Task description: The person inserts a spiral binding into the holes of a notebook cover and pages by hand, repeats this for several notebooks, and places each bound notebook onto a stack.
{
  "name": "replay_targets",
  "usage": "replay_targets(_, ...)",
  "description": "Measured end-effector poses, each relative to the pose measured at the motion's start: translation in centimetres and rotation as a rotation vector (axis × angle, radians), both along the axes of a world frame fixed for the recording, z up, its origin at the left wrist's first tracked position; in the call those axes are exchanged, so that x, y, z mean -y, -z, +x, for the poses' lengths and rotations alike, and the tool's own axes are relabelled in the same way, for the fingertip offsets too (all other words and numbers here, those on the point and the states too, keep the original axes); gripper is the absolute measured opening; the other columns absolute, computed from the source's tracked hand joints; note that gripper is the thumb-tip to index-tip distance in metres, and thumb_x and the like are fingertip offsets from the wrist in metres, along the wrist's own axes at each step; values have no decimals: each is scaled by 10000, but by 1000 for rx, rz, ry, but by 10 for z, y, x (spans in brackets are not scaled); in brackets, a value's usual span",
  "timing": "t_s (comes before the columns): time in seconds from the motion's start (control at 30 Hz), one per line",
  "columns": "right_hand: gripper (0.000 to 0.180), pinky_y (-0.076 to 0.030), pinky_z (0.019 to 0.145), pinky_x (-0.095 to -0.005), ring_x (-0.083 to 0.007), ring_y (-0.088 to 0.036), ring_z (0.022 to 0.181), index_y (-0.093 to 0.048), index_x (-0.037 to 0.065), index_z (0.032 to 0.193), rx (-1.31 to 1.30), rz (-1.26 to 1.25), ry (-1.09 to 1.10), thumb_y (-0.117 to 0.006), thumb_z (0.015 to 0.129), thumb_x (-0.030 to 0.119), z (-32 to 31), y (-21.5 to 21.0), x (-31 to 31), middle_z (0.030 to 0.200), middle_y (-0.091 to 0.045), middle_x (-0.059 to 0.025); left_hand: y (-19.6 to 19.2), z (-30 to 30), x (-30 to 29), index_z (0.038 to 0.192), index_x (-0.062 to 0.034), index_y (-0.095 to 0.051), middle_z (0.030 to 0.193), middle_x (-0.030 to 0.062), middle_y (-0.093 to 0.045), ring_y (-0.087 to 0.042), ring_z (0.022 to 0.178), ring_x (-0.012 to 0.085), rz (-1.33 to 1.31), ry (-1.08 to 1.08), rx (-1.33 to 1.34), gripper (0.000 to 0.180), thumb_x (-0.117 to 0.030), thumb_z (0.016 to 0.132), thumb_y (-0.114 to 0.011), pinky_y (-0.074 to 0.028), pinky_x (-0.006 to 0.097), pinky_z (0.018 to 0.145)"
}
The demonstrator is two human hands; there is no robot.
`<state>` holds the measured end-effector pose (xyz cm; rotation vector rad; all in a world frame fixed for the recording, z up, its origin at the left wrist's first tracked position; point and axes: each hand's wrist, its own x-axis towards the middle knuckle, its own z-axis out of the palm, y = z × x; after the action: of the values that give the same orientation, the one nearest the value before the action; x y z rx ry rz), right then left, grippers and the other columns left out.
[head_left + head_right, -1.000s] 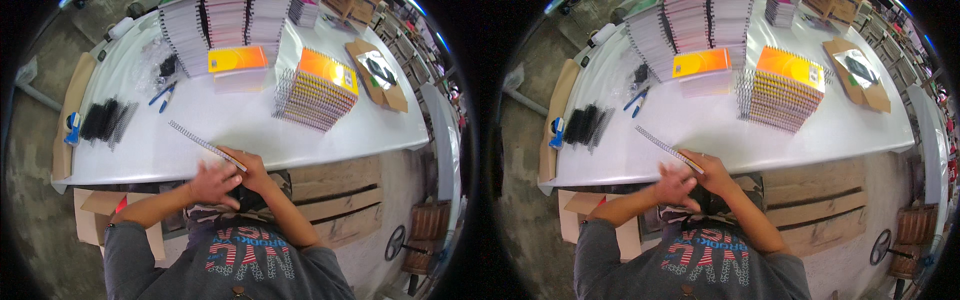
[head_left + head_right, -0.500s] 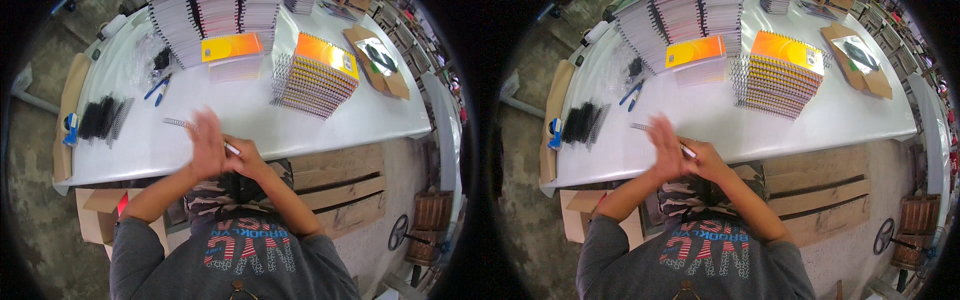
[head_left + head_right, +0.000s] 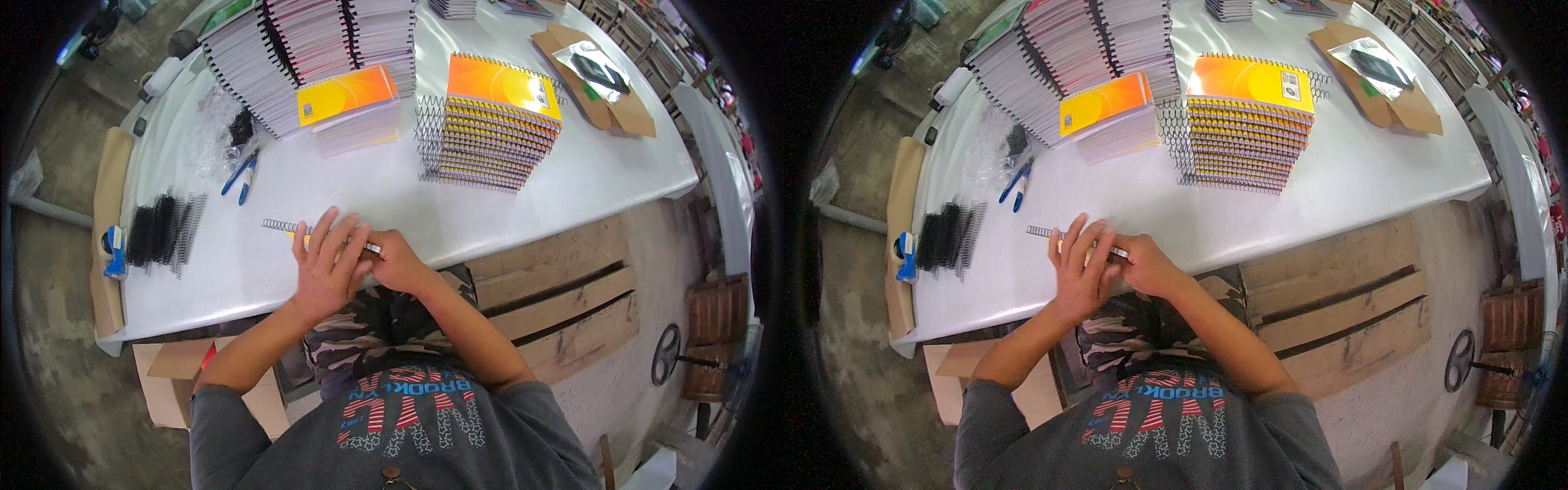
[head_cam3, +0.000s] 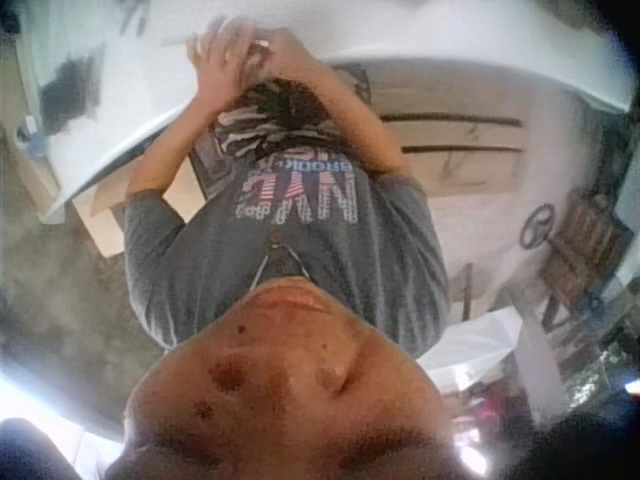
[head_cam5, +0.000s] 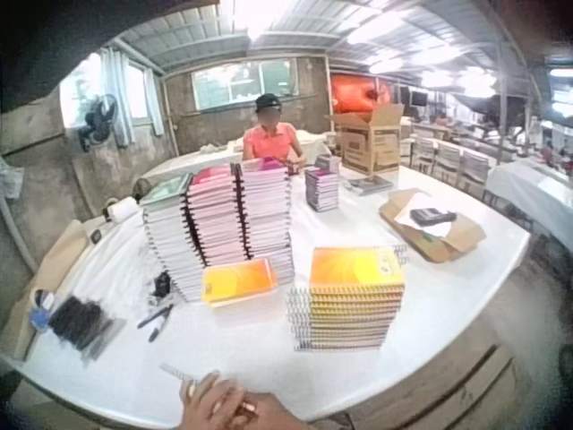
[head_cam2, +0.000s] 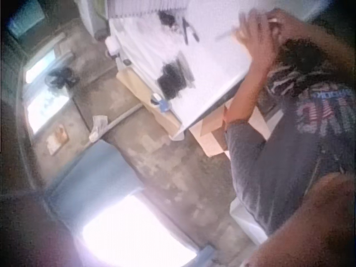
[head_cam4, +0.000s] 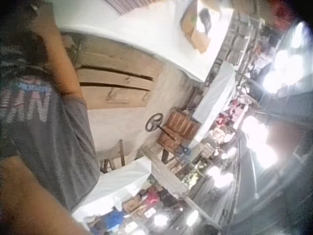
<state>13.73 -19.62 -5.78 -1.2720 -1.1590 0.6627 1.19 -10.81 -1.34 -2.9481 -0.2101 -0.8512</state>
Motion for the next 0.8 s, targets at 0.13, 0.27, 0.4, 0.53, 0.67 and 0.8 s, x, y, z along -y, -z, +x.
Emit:
replay_targets(0.13,211,-482,716,-352,-313,-634,798,-601,9,982,-5,-107,-32,-597,779,62,4,0,1,870,-647,-181,-36,15,-14,987,-155,-627,952,-5,-612,-563,913,159,-336,212,-114,330,-106,677,-728,-309,368,908)
replay_targets(0.27,192,-483,712,-349,-303,-631,777,-614,4,953,-61,-148,10,-594,770,58,-1,-14,0,874,-647,-183,-58,17,-16,980,-155,-626,957,3,-607,-559,907,162,-410,148,-299,298,-139,696,-718,-317,364,882)
replay_targets(0.4,199,-485,718,-335,-260,-638,780,-617,-3,961,-6,-200,46,-594,772,55,0,-8,-3,875,-657,-166,-71,24,-17,931,-159,-626,904,-5,-595,-550,863,168,-276,175,-355,231,-189,716,-705,-326,361,858)
replay_targets(0.53,193,-476,706,-333,-236,-633,757,-622,-11,956,-69,-205,43,-600,780,65,-2,-12,-4,843,-660,-155,-65,27,-12,916,-147,-611,853,3,-567,-538,828,190,-250,182,-138,218,-216,727,-696,-333,356,836)
replay_targets(0.67,190,-473,710,-329,-207,-635,770,-624,-14,956,-66,-200,2,-601,789,74,-1,-17,-2,832,-661,-150,-70,23,-24,929,-132,-602,864,10,-564,-537,851,207,-254,293,-448,247,-229,725,-700,-336,354,835)
replay_targets(0.8,190,-474,717,-319,-182,-637,823,-623,-19,951,-292,-114,-9,-607,792,82,-8,-15,-1,834,-663,-145,-70,27,-14,923,-129,-600,869,18,-577,-537,862,225,-393,224,-364,247,-237,722,-694,-346,357,812)
